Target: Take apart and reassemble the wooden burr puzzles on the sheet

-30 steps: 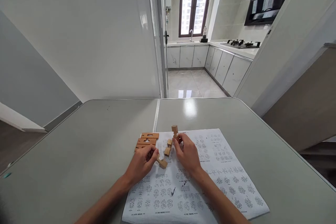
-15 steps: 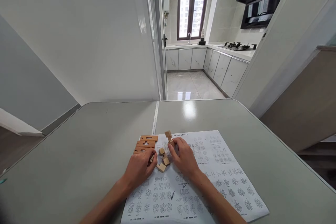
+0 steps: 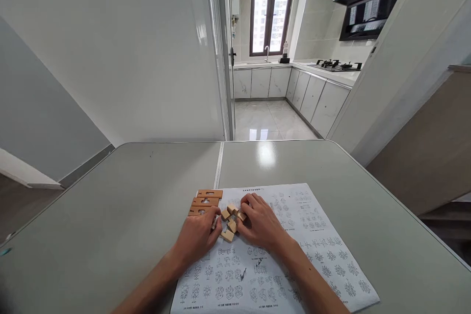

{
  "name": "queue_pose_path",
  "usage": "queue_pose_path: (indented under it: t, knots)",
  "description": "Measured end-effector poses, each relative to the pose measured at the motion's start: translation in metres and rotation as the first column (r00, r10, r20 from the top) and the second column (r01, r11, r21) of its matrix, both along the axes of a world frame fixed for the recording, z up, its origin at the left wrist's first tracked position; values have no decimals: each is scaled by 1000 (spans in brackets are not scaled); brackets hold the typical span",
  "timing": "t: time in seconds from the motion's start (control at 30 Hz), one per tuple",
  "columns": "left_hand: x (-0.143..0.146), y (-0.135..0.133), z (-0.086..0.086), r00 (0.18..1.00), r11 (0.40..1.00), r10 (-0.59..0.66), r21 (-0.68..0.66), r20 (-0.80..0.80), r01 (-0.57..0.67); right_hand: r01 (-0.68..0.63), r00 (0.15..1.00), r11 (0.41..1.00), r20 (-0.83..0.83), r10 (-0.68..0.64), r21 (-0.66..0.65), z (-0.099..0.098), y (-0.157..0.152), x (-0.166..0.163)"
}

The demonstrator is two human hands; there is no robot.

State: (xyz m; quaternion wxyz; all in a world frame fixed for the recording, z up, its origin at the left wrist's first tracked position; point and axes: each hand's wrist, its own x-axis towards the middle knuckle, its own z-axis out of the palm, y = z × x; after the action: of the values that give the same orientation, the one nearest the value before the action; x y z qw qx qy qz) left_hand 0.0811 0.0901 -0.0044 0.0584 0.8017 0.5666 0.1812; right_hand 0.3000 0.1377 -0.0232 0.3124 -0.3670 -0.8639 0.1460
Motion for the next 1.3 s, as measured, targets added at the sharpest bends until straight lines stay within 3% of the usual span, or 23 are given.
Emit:
queue_pose_path:
  t: [0.27, 0.43, 0.6, 0.83, 1.07, 1.3]
  knots:
    - [-2, 1, -7, 1000, 999, 7, 53, 11, -8, -96, 995, 995, -21, 97, 38, 1, -2, 0]
    - [0, -3, 6, 974, 974, -193, 143, 118, 176, -160, 986, 987, -36, 160, -9, 6, -5, 1]
    - [2, -6, 15, 913, 933, -358, 24, 193, 360, -130, 988, 990, -92, 125, -51, 4, -1, 1]
    - [-3, -3, 8, 900, 915, -384, -47, 204, 401, -84, 992, 995, -102, 78, -56, -1, 2, 0]
    - [-10, 1, 1, 941, 950, -311, 48, 129, 307, -72, 993, 995, -103, 64, -74, -5, 2, -1]
    - [-22, 12, -1, 988, 971, 43, 227, 149, -76, -63, 994, 993, -100, 54, -95, -7, 3, -1]
